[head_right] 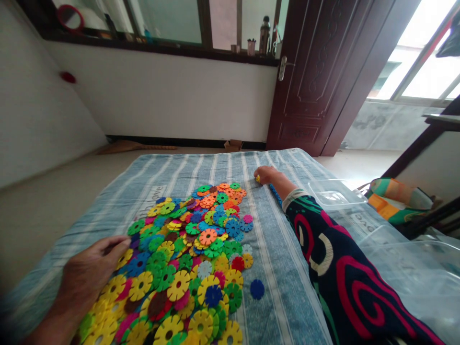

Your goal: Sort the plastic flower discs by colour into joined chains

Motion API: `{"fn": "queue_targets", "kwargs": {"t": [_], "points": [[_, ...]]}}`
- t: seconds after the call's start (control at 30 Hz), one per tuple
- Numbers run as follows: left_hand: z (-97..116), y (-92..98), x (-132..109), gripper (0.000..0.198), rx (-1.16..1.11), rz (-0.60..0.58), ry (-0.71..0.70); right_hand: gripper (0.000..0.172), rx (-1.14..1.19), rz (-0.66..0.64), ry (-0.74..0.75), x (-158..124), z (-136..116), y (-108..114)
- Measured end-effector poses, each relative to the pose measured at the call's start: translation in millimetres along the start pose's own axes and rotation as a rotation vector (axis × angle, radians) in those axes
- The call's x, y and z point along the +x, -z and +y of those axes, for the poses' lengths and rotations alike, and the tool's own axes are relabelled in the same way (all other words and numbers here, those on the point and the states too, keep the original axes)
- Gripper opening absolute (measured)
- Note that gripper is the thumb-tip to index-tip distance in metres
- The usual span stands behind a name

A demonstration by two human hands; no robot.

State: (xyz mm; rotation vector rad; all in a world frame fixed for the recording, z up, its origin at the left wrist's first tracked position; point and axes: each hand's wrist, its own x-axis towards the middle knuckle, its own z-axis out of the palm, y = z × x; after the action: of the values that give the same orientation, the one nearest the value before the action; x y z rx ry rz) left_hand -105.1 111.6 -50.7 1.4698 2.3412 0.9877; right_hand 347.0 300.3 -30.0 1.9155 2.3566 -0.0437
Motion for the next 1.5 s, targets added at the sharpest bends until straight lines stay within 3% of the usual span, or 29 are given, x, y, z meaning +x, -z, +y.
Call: {"fn": "queue_targets", "kwargs": {"t": [0.37,0.5,0.6,0.77,0.93,1.17,1.37,1.43,1.5], "points": [[-5.6,-2.3,0.2,0.034,0.009,0.006,-0.041,0.042,-0.026,-0.031,-0.012,-1.1,-4.6,5.6],[-6.4,-3.6,0.1,0.027,-0.025,0.036,-0.078,0.051,-0.001,0.027,-0.038,-13.4,-16.7,13.1],[-7.0,-3.0,-0.4,0.025,-0.056,0.029,-0.104,0.059,0.043,0.124,0.003,-33.4,-40.6,19.1],[-9.1,-3.9,-0.3,0.024,-0.061,0.025,-0.144,0.039,0.334,0.241,0.201,-86.8,-102.4,4.7],[-11.2,-7.2,0.1,0.025,-0.058,0.027,-0.198,0.037,0.478,0.225,0.124,-138.5,-159.7,-21.7],[-7.1,-4.7,-2.1,0.025,-0.017,0.017,-0.233,0.032,0.58,0.293,0.133,-182.7,-206.0,-23.0],[-8.3,-5.0,-2.9,0.021,-0.046,0.028,-0.282,0.033,0.667,0.444,0.299,-200.5,-209.8,-37.0],[-8.5,-4.9,-3.0,0.021,-0.049,0.029,-0.286,0.034,0.682,0.506,0.263,-201.2,-196.6,-43.4],[-8.3,-4.7,-3.3,0.022,-0.042,0.027,-0.285,0.035,0.684,0.543,0.133,-200.8,-177.0,-50.0]]}}
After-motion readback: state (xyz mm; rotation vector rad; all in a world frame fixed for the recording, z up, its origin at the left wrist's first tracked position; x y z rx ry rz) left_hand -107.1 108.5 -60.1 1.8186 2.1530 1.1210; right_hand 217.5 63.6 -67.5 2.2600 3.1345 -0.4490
